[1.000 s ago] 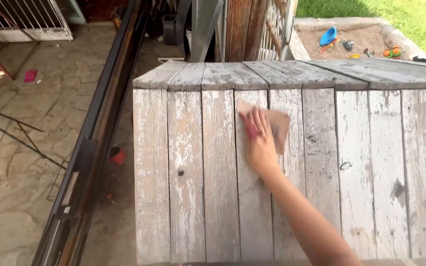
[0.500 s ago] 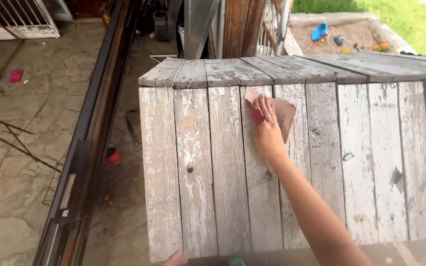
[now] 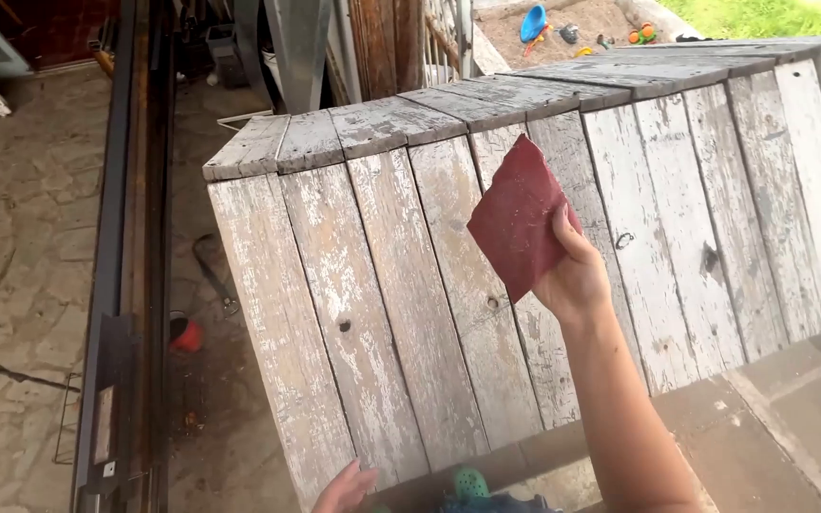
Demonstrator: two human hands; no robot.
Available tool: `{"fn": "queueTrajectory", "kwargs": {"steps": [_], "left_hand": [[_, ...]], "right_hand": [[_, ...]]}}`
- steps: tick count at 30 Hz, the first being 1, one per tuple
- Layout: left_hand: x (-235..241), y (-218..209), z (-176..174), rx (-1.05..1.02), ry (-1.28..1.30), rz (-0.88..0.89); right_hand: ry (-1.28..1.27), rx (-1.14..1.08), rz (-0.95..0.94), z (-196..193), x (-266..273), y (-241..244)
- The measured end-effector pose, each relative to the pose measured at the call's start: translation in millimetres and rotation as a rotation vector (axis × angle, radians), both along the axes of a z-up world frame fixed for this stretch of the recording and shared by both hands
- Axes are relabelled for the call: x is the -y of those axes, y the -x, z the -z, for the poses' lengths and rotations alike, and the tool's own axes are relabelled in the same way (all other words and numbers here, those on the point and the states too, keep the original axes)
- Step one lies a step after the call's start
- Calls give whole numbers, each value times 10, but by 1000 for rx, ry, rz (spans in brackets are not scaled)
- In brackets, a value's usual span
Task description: Sanding the wooden roof of a small structure using a piece of sandpaper
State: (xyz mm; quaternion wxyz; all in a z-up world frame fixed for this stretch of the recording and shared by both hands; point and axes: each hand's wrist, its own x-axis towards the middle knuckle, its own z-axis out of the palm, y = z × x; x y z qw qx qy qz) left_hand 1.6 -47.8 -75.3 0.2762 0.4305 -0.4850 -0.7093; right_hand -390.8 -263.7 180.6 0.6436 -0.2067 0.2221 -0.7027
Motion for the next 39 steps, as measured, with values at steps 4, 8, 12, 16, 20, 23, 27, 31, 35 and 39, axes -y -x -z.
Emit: {"fn": "queueTrajectory", "kwargs": {"steps": [4, 8, 12, 16, 20, 23, 27, 31, 35, 39], "left_hand": [[76, 9, -12, -9, 210, 92], [61, 583, -1205, 416, 239, -180], [229, 1054, -1702, 497, 526, -463], [646, 1199, -1778, 774, 1204, -420], [937, 1276, -1762, 893, 1565, -374], [974, 1308, -1844, 672, 1552, -339], [1108, 1361, -1646, 489, 1390, -468], [1319, 1450, -2026, 392, 1031, -433], [1534, 1483, -2211, 530, 1008, -58], [1676, 1561, -2335, 513, 928, -137]], "right_hand": [[13, 149, -73, 26, -248, 7], [11, 210, -115, 122, -438, -69], [-210, 143, -63, 236, -609, -176], [-362, 124, -112, 351, -730, -342], [-498, 8, -365, 525, -873, -420], [-679, -220, -223, 116, -1003, -594], [-115, -442, -307, 379, -1128, -499], [648, -1745, 429, 393, -1166, -536], [883, -2161, 519, 328, -947, -636], [872, -2061, 718, 469, -675, -788]]}}
